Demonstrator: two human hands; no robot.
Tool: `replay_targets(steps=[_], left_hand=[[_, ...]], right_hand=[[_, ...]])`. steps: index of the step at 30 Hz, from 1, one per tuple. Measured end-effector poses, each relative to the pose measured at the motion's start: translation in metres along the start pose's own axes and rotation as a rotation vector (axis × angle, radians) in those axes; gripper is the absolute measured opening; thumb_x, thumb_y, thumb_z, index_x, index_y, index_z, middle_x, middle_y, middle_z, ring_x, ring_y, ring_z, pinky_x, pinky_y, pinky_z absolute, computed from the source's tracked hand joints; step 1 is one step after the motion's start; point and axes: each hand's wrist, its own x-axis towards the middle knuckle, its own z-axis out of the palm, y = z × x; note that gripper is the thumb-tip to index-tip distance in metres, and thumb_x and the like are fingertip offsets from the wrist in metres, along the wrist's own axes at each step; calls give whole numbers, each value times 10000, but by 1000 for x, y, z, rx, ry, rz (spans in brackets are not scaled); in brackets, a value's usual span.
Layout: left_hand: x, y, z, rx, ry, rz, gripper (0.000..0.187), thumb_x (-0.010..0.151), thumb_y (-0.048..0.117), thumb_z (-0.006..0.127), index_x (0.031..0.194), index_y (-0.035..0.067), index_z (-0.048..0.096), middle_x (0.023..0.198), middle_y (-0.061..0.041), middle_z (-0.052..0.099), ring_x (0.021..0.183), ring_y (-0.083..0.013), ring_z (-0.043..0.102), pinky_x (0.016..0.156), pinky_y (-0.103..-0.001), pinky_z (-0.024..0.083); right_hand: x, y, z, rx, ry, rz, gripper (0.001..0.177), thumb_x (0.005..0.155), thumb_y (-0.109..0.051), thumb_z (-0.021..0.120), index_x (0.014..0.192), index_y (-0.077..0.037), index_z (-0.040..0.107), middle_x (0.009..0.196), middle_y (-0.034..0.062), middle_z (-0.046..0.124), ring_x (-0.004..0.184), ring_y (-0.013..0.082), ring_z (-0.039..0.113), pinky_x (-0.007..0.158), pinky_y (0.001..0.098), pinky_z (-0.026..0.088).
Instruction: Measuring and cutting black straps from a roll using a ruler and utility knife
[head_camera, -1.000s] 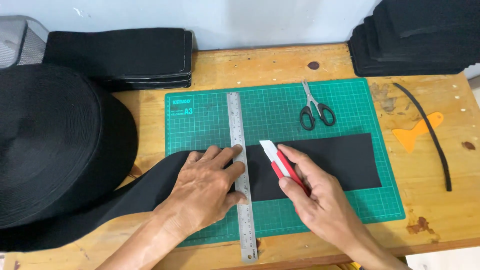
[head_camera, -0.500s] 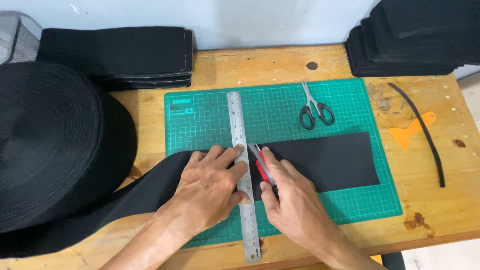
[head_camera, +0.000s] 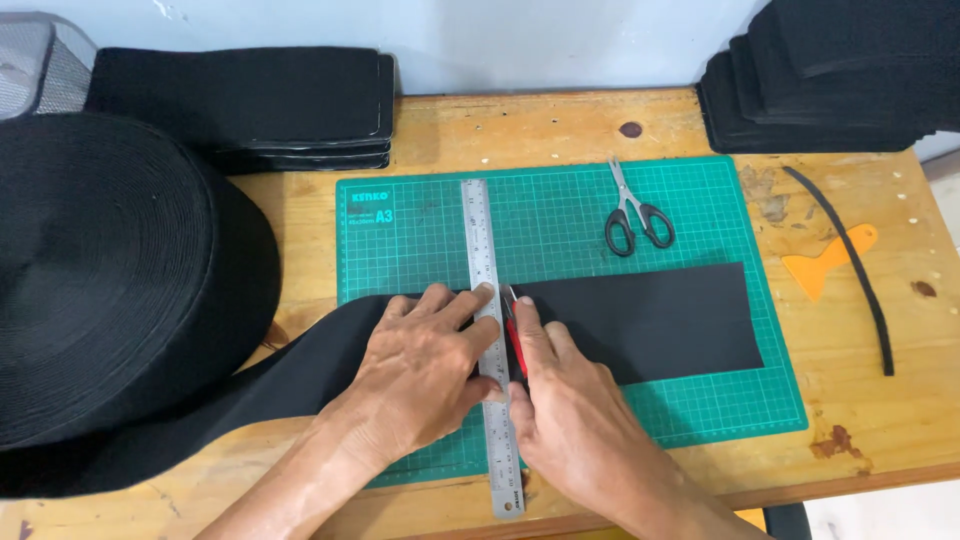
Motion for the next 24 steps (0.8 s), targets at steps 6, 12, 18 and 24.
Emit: replay_targets(steps=[6,12,18,24], left_hand=[[0,0,1,13,24,8,404,791,459,802,1030,155,685,1430,-70,604,1090,-341,555,747,-519,447],[0,1,-1,6,-16,-6,409,774,382,818,1072,137,681,1449,-76,576,1108,-353,537,783,-536,451],[1,3,-5,25,-35,-6,539,724,459,890,1113,148,683,1441,-62,569,1114,-345,533,776,-533,459],[1,3,-4,17,-26,-11,541,739,448,874,1148,148,687,1433,-58,580,1118,-353,532,779,-536,464]], right_hand=[[1,-9,2,-43,-20,2,814,957,-258,614,1618,-27,198,1261,156,511,936,440,661,773,596,556],[-5,-9,-2,112,-57,30,789,989,-323,514,1648,-95,145,1348,117,487,1153,389,583,915,563,508],[-4,6,-3,185,-2,-112,703,1020,-246,449,1634,-37,177,1368,151,559,1169,327,604,962,478,471],[-2,2,-2,70,-18,-66,721,1012,-262,441,1648,-54,173,1177,129,578,967,363,646,841,519,506]])
